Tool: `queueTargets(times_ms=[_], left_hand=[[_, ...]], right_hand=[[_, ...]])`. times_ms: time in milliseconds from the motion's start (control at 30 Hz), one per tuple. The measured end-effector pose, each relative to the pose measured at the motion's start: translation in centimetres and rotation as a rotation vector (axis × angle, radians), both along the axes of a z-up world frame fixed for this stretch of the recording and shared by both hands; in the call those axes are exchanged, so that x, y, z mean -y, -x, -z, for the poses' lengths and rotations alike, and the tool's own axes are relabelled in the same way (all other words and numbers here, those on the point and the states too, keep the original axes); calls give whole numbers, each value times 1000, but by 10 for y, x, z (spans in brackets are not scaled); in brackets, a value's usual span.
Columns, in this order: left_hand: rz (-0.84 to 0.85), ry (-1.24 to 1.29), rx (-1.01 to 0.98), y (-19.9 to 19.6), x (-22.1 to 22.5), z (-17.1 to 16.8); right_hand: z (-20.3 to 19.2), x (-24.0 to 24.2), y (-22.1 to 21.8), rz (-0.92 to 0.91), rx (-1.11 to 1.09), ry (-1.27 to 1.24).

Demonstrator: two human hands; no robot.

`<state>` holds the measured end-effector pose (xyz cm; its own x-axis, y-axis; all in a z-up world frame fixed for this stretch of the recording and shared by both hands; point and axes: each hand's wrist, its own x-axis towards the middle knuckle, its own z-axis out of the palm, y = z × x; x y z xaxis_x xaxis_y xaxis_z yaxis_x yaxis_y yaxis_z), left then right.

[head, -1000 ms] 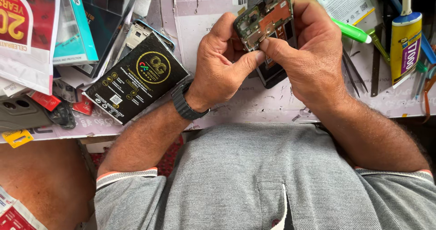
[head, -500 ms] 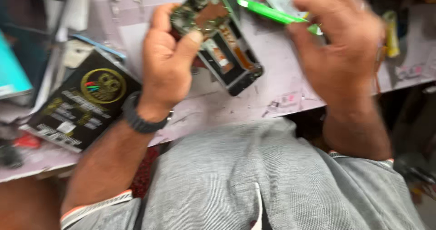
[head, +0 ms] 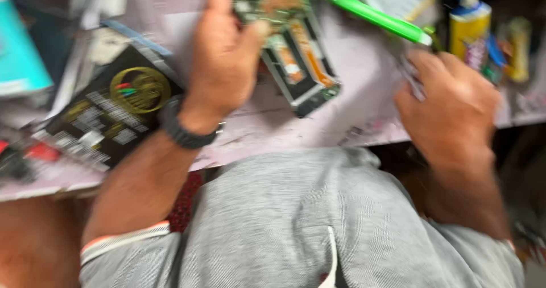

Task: The person disassembles the internal components of a mobile phone, using a small screwdriver and a prying tool to detach flex cables and connectors from the motherboard. The person then handles a roll of tape and uses scissors to cut a small strip.

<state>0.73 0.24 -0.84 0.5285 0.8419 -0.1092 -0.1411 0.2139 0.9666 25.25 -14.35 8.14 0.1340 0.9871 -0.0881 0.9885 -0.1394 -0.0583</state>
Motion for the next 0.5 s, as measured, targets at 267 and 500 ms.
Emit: queueTargets(times_ms=[267,500], left_hand=[[23,59,-8,4,1,6],[2,-107,-158,6,1,2]], right_hand=[[-12,-5,0,-88,-745,120],[8,-39,42,77,-1035,243]])
